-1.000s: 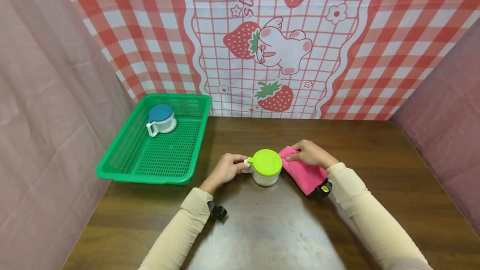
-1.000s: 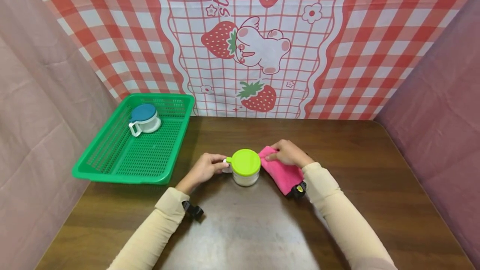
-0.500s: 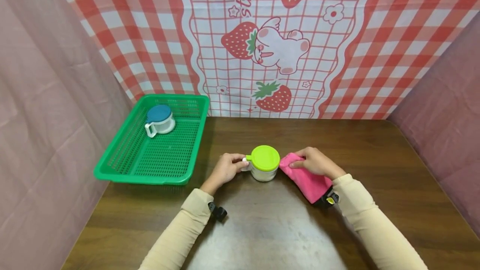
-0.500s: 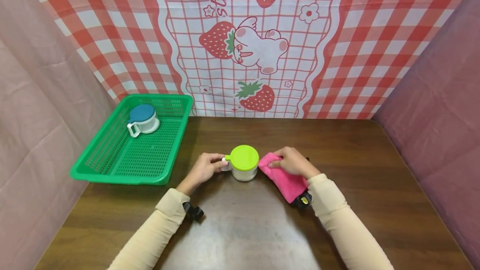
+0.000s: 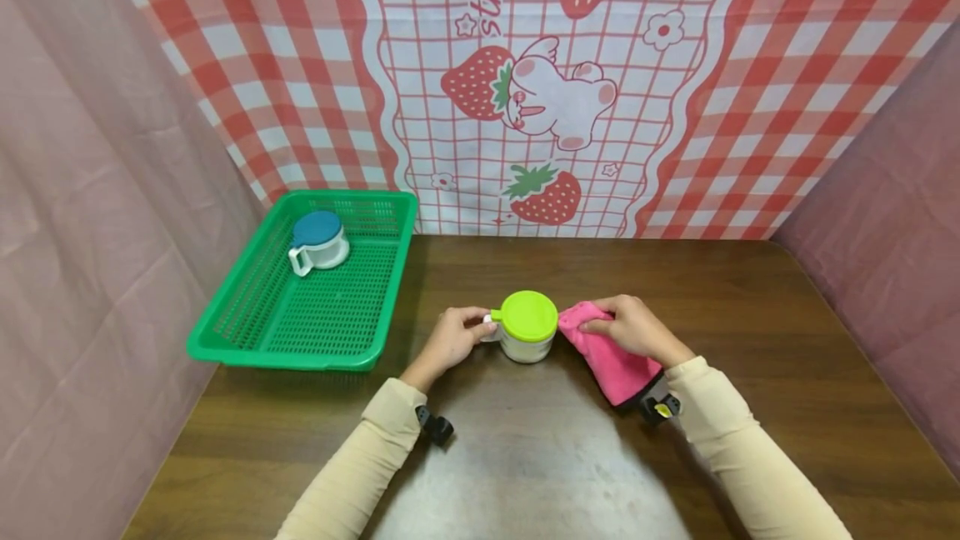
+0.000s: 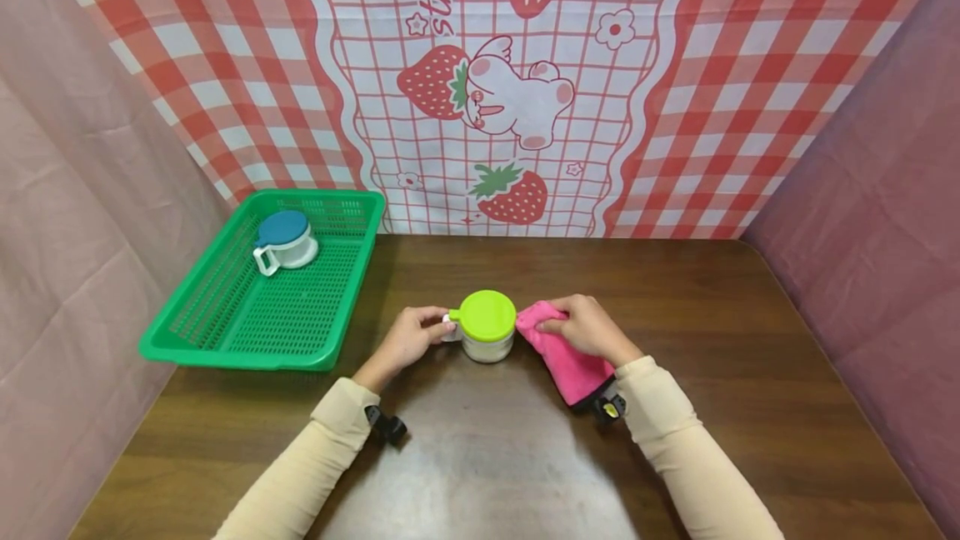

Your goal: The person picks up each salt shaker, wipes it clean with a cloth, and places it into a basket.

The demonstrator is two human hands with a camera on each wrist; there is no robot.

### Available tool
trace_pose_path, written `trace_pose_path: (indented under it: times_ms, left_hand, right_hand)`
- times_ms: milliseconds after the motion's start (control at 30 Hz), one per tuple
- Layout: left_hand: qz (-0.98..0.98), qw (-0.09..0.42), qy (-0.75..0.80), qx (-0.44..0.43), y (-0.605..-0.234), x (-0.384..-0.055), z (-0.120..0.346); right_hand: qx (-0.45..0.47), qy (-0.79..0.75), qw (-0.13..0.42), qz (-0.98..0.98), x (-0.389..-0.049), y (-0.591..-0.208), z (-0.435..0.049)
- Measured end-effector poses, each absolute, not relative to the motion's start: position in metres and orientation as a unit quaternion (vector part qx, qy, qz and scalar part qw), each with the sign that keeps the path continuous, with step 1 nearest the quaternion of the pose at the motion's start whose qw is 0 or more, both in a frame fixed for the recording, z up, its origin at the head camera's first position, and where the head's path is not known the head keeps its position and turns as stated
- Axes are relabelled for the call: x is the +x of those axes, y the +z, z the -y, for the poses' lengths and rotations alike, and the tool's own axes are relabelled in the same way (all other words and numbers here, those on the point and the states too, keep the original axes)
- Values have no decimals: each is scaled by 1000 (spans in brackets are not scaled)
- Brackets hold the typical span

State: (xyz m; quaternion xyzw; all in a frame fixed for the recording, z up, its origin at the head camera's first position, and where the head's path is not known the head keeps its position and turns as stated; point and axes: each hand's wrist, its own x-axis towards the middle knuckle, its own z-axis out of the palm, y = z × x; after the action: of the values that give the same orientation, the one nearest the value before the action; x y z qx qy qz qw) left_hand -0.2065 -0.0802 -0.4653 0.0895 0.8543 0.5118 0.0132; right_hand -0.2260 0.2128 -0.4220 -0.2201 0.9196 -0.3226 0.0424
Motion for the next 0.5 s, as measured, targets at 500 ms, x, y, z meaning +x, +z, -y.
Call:
trace_pose_path:
  times_ms: [500]
  left_hand:
    - [-835, 16, 541, 98, -469, -206, 78]
  right_hand:
    - [-229, -317, -14, -920, -221, -412, -212]
